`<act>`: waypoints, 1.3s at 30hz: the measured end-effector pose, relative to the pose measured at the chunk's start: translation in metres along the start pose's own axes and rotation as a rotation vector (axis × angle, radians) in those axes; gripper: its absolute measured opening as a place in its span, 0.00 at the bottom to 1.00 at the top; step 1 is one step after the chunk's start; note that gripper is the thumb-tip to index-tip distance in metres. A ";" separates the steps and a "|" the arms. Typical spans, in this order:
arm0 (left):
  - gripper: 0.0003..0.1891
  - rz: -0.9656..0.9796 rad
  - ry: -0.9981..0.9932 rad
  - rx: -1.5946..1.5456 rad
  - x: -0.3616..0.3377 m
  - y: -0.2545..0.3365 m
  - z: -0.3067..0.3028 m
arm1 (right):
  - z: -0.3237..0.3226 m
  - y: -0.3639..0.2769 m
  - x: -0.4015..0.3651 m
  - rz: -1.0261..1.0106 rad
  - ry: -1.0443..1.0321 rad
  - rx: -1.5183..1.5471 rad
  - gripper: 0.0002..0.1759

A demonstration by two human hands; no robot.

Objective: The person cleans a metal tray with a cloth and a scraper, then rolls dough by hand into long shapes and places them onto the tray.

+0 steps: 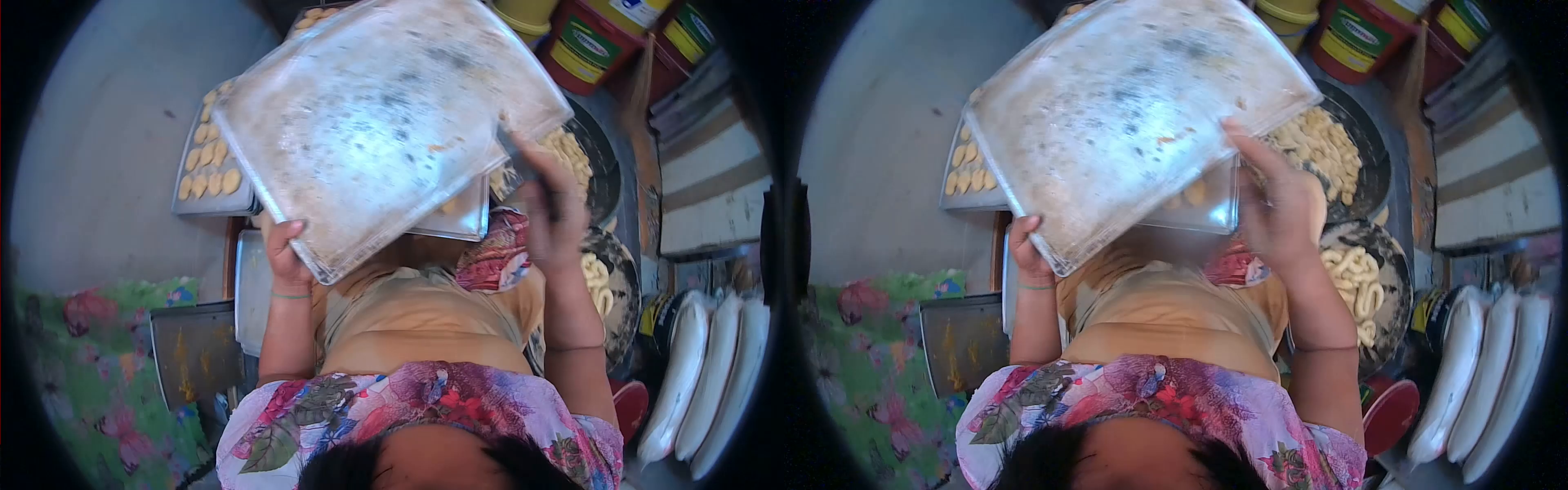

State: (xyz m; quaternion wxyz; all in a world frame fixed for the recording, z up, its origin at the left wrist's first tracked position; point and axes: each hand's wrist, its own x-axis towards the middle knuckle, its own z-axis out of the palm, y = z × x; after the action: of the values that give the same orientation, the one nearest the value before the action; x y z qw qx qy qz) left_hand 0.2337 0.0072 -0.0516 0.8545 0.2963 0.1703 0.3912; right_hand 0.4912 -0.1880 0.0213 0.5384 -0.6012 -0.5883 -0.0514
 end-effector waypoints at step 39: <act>0.28 0.928 0.616 0.659 -0.121 0.103 -0.038 | 0.326 -0.049 0.079 -0.023 -0.370 0.286 0.22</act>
State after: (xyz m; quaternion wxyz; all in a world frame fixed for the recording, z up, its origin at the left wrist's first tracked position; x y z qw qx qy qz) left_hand 0.0779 -0.0184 -0.0078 0.3729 0.4599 0.3729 0.7144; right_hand 0.2913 0.0815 -0.0302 0.5004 -0.5110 -0.6852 0.1375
